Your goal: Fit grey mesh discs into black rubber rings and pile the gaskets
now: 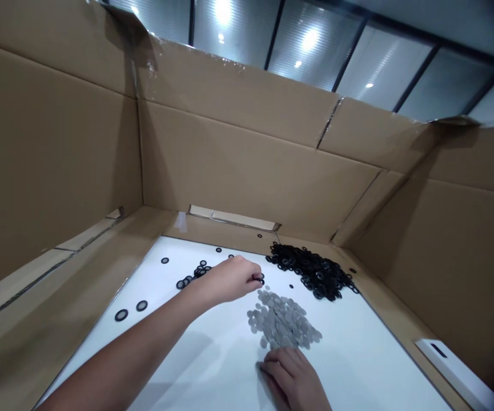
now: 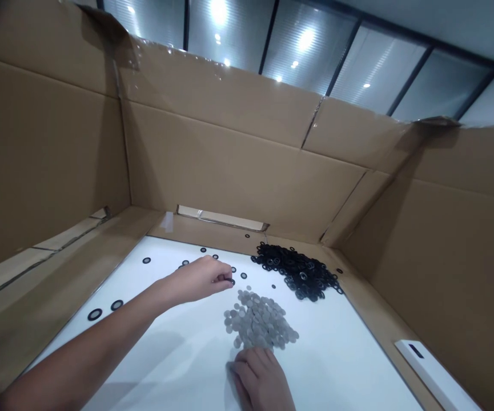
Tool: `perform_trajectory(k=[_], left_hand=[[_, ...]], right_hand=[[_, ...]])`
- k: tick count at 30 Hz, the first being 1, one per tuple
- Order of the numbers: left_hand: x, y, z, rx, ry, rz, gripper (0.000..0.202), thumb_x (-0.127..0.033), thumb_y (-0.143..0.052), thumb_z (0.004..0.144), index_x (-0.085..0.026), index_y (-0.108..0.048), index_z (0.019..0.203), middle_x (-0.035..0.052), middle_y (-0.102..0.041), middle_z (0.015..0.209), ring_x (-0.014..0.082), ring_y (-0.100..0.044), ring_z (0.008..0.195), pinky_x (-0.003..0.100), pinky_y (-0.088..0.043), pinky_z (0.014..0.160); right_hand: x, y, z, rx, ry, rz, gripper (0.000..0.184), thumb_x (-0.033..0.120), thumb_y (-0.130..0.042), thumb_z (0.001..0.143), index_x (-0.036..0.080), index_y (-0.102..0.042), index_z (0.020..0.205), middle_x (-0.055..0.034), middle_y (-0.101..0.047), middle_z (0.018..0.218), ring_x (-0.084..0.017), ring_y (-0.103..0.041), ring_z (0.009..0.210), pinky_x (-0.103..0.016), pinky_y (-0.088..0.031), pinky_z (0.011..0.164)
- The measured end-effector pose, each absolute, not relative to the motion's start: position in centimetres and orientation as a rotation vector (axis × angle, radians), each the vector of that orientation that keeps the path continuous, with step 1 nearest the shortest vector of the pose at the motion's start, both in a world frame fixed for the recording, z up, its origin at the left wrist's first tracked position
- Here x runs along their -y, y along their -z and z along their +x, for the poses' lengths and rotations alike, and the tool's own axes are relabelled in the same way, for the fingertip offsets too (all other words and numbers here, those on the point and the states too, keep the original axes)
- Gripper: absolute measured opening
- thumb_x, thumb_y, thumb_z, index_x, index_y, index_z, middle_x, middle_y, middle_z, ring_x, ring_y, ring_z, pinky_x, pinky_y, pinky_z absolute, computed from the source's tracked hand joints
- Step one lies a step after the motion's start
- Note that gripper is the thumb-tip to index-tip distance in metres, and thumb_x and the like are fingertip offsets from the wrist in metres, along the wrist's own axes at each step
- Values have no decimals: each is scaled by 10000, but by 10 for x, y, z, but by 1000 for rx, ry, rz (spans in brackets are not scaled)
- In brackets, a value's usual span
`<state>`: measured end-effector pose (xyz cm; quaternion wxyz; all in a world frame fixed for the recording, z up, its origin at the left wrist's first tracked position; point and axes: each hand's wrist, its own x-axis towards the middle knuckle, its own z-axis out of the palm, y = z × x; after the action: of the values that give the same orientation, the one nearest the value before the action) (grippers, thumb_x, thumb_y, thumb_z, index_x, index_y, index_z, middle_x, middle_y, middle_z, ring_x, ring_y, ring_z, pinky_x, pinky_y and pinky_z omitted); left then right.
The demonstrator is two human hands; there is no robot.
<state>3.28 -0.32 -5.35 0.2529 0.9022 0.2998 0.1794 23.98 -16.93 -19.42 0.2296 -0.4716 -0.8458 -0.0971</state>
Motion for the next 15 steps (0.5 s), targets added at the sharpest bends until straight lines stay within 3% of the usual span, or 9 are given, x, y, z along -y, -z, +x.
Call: perform_trajectory(k=[7, 12, 15], left_hand=[[5, 49, 32, -825, -488, 2460, 224, -284, -560, 908, -199, -633, 714, 28, -644, 670, 178, -572, 583, 289, -273, 517], [4, 49, 32, -853, -470, 2460, 221, -295, -550, 913, -188, -650, 747, 27, -655, 692, 151, -546, 522, 283, -268, 502], [3, 50, 33, -860, -451, 2467, 222, -291, -546, 912, -190, -662, 752, 28, -659, 690, 160, -564, 554, 274, -270, 503]], right_hand=[[159, 213, 248, 2054, 307, -1426, 172, 172, -500, 942, 235, -659, 939, -55, -723, 790, -218, -702, 665, -306, -567, 588], [154, 212, 244, 1749, -51, -1653, 152, 269, -534, 939, 234, -673, 888, -42, -729, 800, -219, -709, 682, -309, -575, 631], [148, 206, 239, 1529, -358, -1723, 228, 356, -541, 944, 202, -703, 993, -58, -740, 817, -205, -695, 632, -294, -570, 612]])
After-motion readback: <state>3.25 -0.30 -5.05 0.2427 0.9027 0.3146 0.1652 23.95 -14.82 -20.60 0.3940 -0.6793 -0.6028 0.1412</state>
